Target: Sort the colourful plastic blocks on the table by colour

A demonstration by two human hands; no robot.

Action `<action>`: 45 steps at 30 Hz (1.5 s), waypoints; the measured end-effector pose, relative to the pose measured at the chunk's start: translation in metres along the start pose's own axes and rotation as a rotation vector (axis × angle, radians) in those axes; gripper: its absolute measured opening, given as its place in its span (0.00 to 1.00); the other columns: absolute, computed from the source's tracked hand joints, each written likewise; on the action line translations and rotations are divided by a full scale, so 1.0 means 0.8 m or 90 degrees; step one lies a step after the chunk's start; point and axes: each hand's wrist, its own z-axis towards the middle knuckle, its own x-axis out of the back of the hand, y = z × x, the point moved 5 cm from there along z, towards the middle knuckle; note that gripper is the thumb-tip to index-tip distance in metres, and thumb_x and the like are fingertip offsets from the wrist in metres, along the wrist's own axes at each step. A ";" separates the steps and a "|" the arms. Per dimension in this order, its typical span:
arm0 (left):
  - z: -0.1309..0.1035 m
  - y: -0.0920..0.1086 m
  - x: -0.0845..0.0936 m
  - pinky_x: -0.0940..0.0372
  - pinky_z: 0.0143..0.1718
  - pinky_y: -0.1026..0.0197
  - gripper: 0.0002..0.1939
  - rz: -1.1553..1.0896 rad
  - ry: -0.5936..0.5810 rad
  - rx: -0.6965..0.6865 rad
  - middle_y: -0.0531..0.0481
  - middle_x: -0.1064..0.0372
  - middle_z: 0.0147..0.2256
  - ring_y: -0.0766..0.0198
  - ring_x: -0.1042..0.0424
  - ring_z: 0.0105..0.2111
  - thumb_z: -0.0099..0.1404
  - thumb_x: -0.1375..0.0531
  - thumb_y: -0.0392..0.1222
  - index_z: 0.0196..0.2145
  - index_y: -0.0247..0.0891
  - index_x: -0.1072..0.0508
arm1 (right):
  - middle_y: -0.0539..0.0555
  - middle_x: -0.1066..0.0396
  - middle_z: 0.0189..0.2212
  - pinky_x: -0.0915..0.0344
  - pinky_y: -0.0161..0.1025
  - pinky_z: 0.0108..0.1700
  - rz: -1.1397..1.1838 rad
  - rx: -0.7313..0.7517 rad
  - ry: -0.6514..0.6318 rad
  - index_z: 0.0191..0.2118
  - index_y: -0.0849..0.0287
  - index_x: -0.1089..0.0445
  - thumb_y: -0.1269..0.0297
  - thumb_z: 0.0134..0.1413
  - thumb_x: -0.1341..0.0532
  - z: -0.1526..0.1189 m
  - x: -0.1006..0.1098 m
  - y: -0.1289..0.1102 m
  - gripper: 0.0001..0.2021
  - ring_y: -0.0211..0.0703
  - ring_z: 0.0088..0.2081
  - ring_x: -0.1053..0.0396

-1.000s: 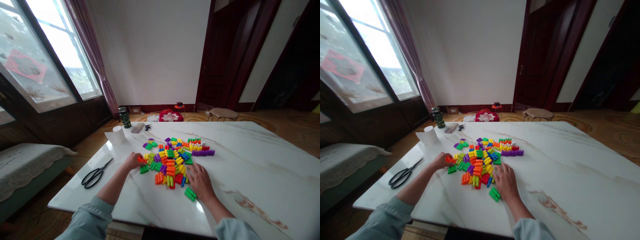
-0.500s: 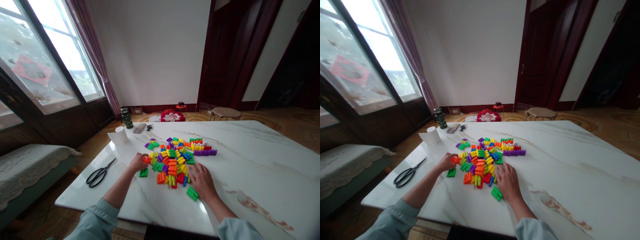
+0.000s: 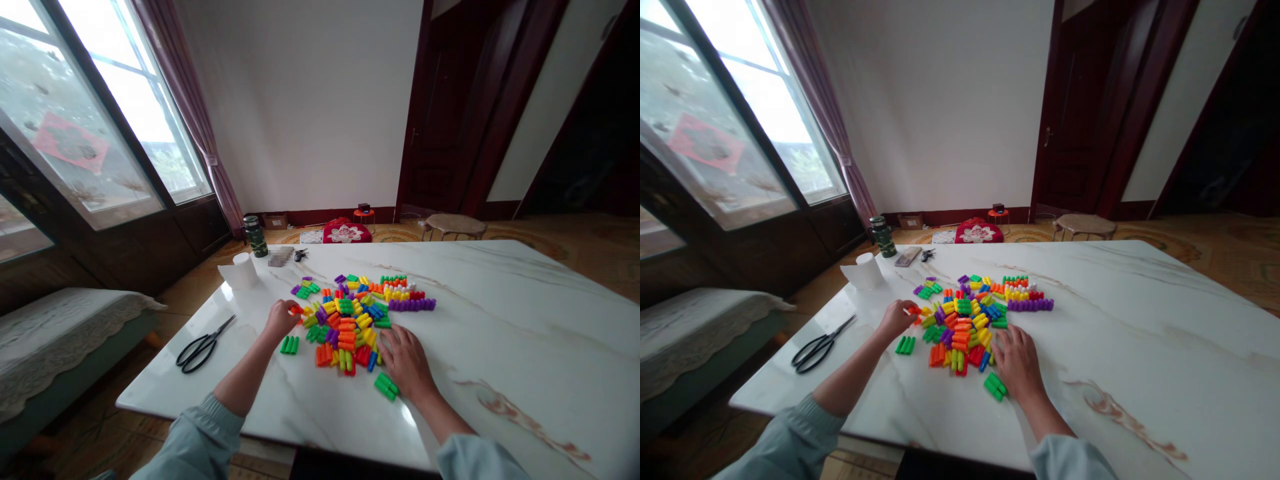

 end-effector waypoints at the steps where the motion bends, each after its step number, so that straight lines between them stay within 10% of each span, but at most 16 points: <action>1: 0.000 0.007 -0.001 0.31 0.41 0.58 0.11 -0.038 -0.005 -0.004 0.48 0.26 0.32 0.59 0.25 0.34 0.56 0.39 0.33 0.38 0.36 0.22 | 0.61 0.31 0.49 0.41 0.47 0.55 0.003 0.001 0.002 0.47 0.58 0.28 0.57 0.64 0.48 0.000 0.000 0.000 0.16 0.51 0.52 0.36; 9: -0.010 0.090 -0.030 0.28 0.43 0.58 0.27 -0.324 -0.113 -0.126 0.43 0.24 0.45 0.58 0.24 0.43 0.61 0.39 0.39 0.58 0.34 0.33 | 0.60 0.31 0.50 0.41 0.47 0.55 -0.001 0.005 0.003 0.47 0.58 0.29 0.56 0.65 0.50 -0.001 -0.005 0.004 0.16 0.51 0.52 0.36; 14: -0.023 0.105 -0.025 0.27 0.43 0.55 0.25 -0.391 -0.155 -0.216 0.39 0.29 0.52 0.53 0.27 0.49 0.59 0.36 0.46 0.54 0.36 0.29 | 0.61 0.31 0.50 0.42 0.46 0.56 0.002 -0.002 -0.008 0.47 0.59 0.29 0.57 0.65 0.49 -0.001 -0.004 0.003 0.16 0.51 0.52 0.37; 20: -0.085 0.095 -0.033 0.32 0.49 0.49 0.19 -0.193 -0.081 -0.307 0.42 0.26 0.45 0.52 0.27 0.46 0.59 0.35 0.50 0.46 0.41 0.23 | 0.61 0.31 0.50 0.41 0.47 0.55 -0.003 -0.004 -0.009 0.47 0.59 0.29 0.57 0.65 0.49 0.000 -0.002 0.001 0.16 0.52 0.52 0.37; 25: -0.142 0.099 -0.070 0.40 0.56 0.39 0.45 0.002 -0.011 -0.388 0.40 0.37 0.57 0.41 0.38 0.56 0.43 0.27 0.54 0.58 0.47 0.33 | 0.62 0.31 0.50 0.42 0.47 0.56 -0.006 -0.003 -0.010 0.48 0.60 0.28 0.57 0.65 0.49 0.000 -0.001 0.002 0.17 0.52 0.53 0.37; 34: -0.135 0.098 -0.094 0.36 0.51 0.48 0.19 -0.041 0.147 -0.302 0.44 0.31 0.49 0.53 0.33 0.50 0.62 0.40 0.35 0.51 0.43 0.30 | 0.61 0.32 0.50 0.42 0.46 0.56 0.012 -0.021 -0.033 0.48 0.59 0.29 0.57 0.65 0.48 0.001 0.001 0.001 0.16 0.51 0.52 0.37; 45: -0.083 0.067 -0.110 0.33 0.50 0.52 0.19 -0.132 0.301 -0.147 0.39 0.29 0.51 0.54 0.29 0.50 0.68 0.48 0.39 0.56 0.37 0.34 | 0.61 0.31 0.51 0.40 0.47 0.55 0.040 -0.028 -0.024 0.48 0.58 0.28 0.58 0.64 0.46 0.002 0.002 0.001 0.15 0.51 0.52 0.36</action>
